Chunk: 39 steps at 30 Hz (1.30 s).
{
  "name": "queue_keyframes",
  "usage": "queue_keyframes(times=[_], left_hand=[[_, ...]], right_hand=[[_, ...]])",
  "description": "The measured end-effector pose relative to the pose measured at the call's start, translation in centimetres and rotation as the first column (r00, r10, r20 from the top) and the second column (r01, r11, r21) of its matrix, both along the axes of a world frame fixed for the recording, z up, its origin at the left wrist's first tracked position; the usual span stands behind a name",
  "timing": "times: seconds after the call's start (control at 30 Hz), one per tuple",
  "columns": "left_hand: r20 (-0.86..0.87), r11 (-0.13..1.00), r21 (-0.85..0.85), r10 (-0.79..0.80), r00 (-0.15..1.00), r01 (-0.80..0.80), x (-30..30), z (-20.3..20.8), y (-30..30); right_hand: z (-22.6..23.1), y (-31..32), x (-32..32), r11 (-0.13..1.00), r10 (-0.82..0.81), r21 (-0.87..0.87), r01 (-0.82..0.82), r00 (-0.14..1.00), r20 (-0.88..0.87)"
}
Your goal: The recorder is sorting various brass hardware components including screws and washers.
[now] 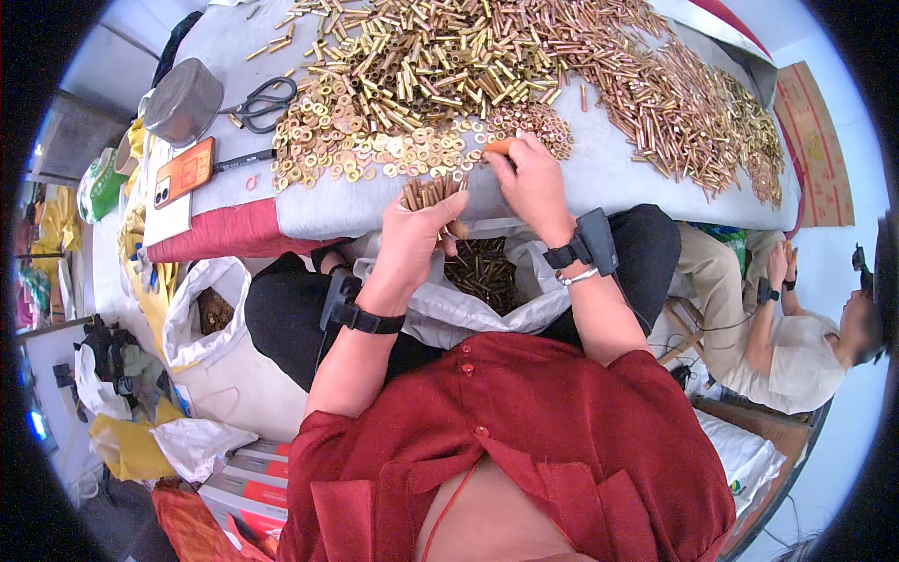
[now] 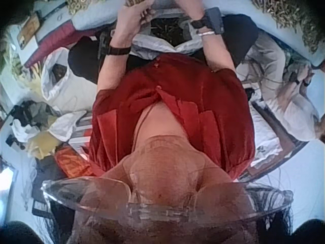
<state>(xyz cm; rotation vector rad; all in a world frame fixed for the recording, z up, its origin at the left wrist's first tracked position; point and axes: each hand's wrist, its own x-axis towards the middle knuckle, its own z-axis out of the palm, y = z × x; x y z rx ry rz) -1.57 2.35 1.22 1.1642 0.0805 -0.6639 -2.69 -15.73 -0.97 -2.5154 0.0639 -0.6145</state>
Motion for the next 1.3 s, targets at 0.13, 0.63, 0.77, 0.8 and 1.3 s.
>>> queue_keyframes(times=[0.13,0.63,0.77,0.8,1.3], left_hand=[[0.014,1.000,-0.002,-0.017,1.000,0.017,0.0,0.1,-0.2],[-0.133,0.964,-0.241,-0.146,0.980,0.111,-0.1,-0.5,-0.6],[0.069,0.998,-0.054,-0.015,0.997,0.019,0.2,-1.2,-0.7],[0.068,0.998,-0.055,-0.012,0.998,0.016,0.1,-1.1,-0.8],[0.121,1.000,0.026,-0.006,0.993,0.003,0.5,-1.0,-0.8]], right_hand=[[0.4,0.4,-1.0,0.955,-0.049,0.292,0.056,0.998,-0.031],[1.0,2.8,-4.8,0.977,0.152,0.094,-0.189,0.938,0.311],[1.5,0.7,-3.1,0.985,0.054,0.144,-0.091,0.969,0.242],[1.2,-0.3,-2.2,1.000,0.007,0.029,-0.012,0.985,0.171],[1.6,-0.3,-1.6,0.723,0.106,0.691,0.016,0.985,-0.134]])
